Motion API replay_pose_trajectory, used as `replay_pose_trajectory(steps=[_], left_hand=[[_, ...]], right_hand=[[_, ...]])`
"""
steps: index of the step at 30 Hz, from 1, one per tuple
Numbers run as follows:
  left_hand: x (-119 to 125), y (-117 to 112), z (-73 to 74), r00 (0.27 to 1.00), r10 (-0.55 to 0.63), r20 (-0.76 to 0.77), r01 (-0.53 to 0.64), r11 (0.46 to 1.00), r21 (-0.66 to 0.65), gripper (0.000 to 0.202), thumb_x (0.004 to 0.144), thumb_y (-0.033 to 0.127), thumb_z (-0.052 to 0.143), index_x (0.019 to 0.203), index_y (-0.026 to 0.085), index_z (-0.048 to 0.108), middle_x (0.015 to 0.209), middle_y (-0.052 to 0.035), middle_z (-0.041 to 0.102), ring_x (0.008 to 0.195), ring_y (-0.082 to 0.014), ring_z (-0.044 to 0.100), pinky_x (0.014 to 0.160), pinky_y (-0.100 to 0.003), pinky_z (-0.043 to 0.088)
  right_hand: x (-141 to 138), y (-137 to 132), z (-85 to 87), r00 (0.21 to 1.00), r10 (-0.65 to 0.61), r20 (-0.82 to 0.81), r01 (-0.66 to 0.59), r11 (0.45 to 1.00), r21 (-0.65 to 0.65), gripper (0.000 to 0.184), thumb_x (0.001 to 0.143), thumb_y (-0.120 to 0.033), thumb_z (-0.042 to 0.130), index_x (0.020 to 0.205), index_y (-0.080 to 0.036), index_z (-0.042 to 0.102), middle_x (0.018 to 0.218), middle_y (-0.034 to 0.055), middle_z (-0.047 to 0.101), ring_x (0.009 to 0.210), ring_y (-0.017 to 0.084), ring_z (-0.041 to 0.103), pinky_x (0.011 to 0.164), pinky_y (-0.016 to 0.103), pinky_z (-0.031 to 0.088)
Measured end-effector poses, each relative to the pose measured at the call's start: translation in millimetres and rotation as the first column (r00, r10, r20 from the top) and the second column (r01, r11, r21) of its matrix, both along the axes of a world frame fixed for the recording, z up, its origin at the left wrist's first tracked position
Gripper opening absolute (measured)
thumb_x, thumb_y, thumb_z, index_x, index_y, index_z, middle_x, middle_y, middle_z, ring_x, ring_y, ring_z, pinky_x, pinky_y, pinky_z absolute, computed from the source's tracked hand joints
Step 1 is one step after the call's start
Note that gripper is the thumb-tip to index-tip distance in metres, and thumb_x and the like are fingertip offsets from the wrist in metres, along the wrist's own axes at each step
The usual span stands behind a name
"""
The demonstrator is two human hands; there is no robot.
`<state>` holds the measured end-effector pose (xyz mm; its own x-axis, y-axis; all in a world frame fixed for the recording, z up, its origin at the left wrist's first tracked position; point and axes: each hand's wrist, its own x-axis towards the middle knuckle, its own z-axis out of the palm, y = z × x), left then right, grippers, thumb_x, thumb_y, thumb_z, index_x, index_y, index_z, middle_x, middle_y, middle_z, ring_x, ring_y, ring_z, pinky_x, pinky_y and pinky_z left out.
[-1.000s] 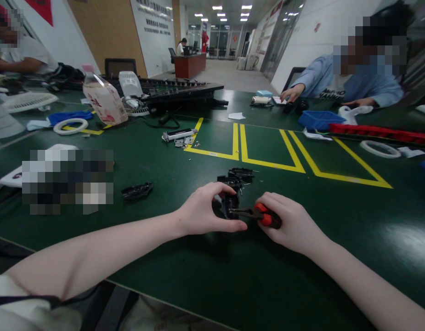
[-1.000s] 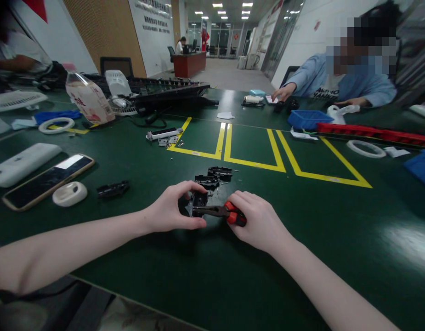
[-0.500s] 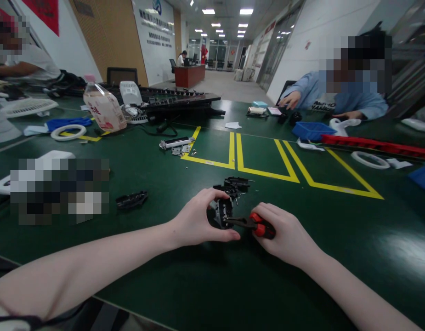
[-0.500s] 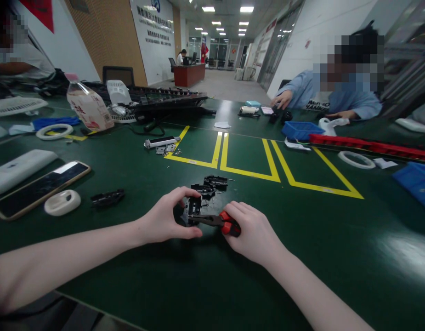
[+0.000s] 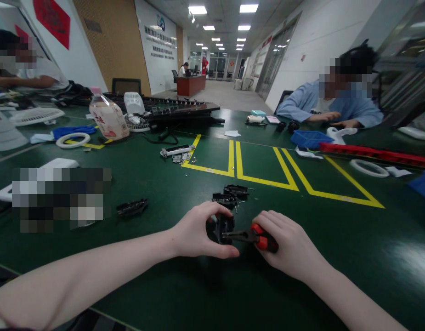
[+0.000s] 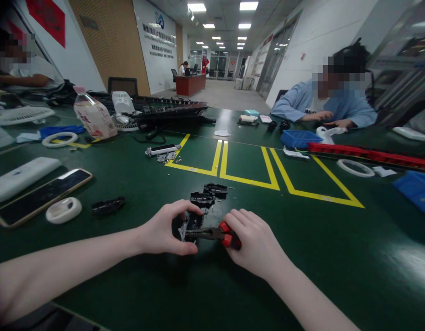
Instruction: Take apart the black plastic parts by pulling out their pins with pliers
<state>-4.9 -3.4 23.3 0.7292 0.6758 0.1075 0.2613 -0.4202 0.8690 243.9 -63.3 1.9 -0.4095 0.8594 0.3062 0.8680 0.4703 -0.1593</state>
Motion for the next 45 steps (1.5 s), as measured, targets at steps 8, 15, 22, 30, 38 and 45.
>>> replay_pose_trajectory(steps=[8,15,22,30,38,45], left_hand=[[1,7,-9.4,0.998,-0.061,0.011,0.061,0.997,-0.050,0.063,0.066,0.042,0.084,0.119,0.017,0.059,0.120,-0.0085,0.063,0.107,-0.0244,0.058,0.086,-0.035,0.049],[0,4,-7.2,0.978,-0.210,-0.005,0.209,0.969,0.131,0.071,0.069,0.045,0.082,0.129,0.017,0.055,0.122,-0.0107,0.062,0.113,-0.0254,0.056,0.096,-0.039,0.048],[3,10,-19.7,0.997,-0.065,0.046,0.068,0.996,-0.058,0.055,0.088,0.044,0.065,0.134,0.019,0.049,0.128,-0.0111,0.060,0.118,-0.0246,0.057,0.101,-0.042,0.046],[-29,52,-2.6,0.912,-0.387,-0.133,0.347,0.904,-0.251,0.061,0.082,0.040,0.073,0.135,0.024,0.050,0.135,-0.0075,0.057,0.127,-0.0244,0.052,0.110,-0.043,0.038],[-26,46,0.1,0.787,-0.489,-0.376,0.542,0.839,0.043,0.057,0.075,0.044,0.078,0.127,0.034,0.060,0.144,-0.0032,0.045,0.135,-0.0328,0.037,0.112,-0.051,0.028],[-20,45,-10.7,0.869,-0.421,-0.259,0.449,0.891,0.061,0.039,0.073,0.045,0.079,0.106,0.027,0.068,0.127,-0.0038,0.059,0.124,-0.0282,0.049,0.108,-0.047,0.030]], right_hand=[[-3,0,2.8,0.996,0.016,0.085,-0.021,0.998,0.051,0.026,0.066,-0.013,0.065,0.090,-0.022,0.059,0.088,0.0042,0.067,0.076,0.021,0.060,0.064,0.033,0.048],[5,4,8.3,0.990,-0.078,0.115,0.074,0.996,0.038,0.021,0.070,-0.014,0.064,0.090,-0.019,0.061,0.088,0.0063,0.068,0.078,0.022,0.062,0.067,0.035,0.051],[6,7,7.5,0.991,-0.090,0.098,0.091,0.996,-0.009,0.020,0.071,-0.017,0.063,0.091,-0.021,0.061,0.090,0.0058,0.069,0.079,0.022,0.062,0.068,0.035,0.052],[10,7,5.3,0.996,-0.091,0.024,0.091,0.995,-0.029,0.017,0.075,-0.023,0.062,0.091,-0.022,0.061,0.088,0.0047,0.068,0.076,0.021,0.062,0.066,0.035,0.052],[7,7,4.7,0.996,-0.062,0.063,0.063,0.998,-0.017,0.024,0.072,-0.023,0.063,0.096,-0.021,0.063,0.092,0.0058,0.069,0.078,0.022,0.063,0.067,0.036,0.053],[12,7,-2.6,0.999,-0.047,0.027,0.048,0.999,-0.008,0.023,0.075,-0.023,0.061,0.098,-0.022,0.062,0.093,0.0057,0.068,0.080,0.022,0.062,0.068,0.037,0.052]])
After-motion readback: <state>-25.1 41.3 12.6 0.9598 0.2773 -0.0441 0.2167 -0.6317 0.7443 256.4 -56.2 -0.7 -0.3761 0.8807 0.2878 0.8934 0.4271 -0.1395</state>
